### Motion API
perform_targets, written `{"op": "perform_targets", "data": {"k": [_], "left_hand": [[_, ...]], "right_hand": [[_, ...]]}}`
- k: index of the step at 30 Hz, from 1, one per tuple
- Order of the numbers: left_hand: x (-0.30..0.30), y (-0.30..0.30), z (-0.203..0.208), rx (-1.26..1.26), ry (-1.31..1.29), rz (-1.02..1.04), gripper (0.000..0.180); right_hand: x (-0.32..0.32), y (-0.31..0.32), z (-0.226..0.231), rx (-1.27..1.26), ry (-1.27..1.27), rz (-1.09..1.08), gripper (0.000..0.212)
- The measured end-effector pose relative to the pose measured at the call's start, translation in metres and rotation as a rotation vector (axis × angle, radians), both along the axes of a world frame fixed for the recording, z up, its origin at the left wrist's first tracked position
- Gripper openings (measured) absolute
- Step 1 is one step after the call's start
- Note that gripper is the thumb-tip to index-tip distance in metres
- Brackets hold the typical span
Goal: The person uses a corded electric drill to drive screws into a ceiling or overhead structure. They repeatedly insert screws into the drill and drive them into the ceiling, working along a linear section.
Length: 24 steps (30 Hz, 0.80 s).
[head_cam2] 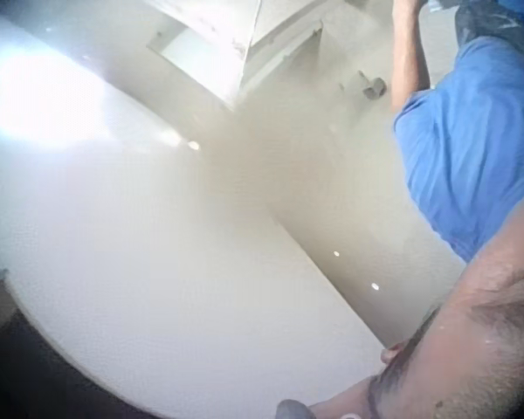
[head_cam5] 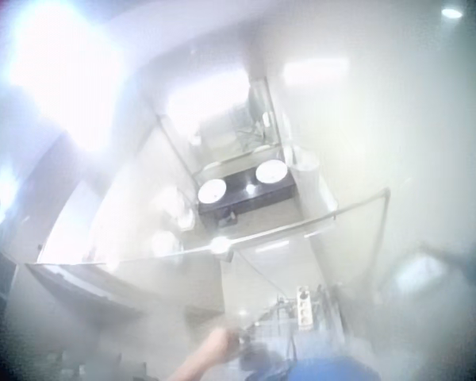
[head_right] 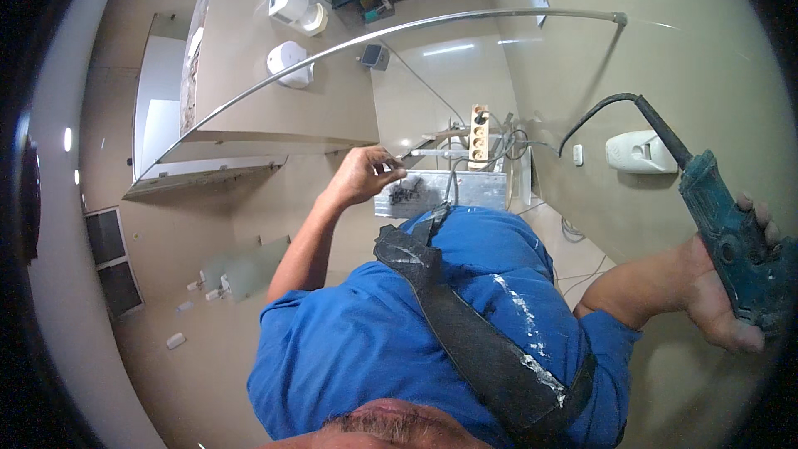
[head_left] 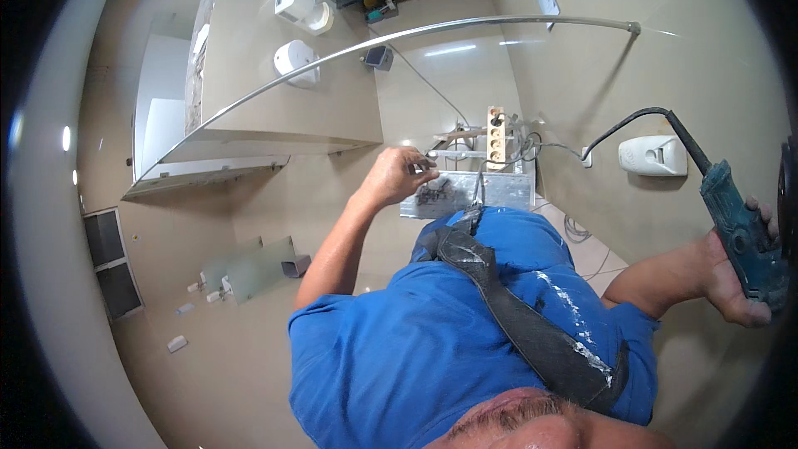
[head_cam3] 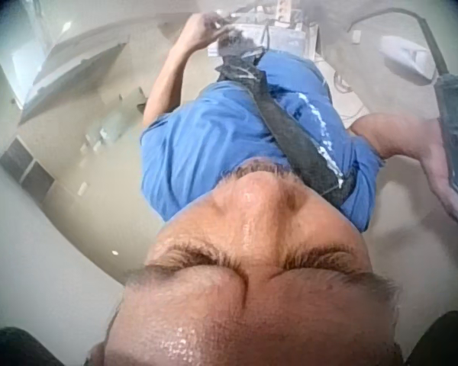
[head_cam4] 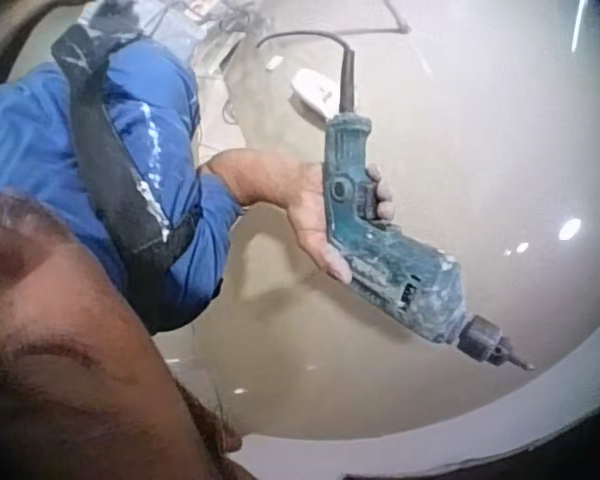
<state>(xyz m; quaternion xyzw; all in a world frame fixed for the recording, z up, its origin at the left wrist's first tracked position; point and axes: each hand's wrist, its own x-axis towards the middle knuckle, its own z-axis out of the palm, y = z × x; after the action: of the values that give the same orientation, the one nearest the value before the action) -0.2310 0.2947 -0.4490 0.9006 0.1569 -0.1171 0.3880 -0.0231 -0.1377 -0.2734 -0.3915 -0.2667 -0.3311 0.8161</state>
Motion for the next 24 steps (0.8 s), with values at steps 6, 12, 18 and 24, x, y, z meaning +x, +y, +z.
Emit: {"op": "perform_targets", "data": {"k": [6, 12, 18, 24], "left_hand": [[-0.013, -0.025, -0.041, 0.118, 0.078, 0.032, 0.030], [0.003, -0.031, -0.055, 0.171, 0.217, -0.031, 0.027], [0.012, -0.024, -0.057, 0.122, 0.176, -0.074, 0.031], [0.060, -0.015, 0.002, -0.196, -0.080, -0.165, 0.036]], "right_hand": [[-0.008, 0.032, 0.009, -0.054, 0.022, 0.036, 0.074], [-0.009, -0.001, 0.000, -0.108, 0.026, 0.009, 0.095], [-0.017, -0.018, -0.010, -0.093, 0.013, 0.092, 0.110], [-0.043, -0.001, -0.030, -0.079, 0.176, -0.149, 0.102]]}}
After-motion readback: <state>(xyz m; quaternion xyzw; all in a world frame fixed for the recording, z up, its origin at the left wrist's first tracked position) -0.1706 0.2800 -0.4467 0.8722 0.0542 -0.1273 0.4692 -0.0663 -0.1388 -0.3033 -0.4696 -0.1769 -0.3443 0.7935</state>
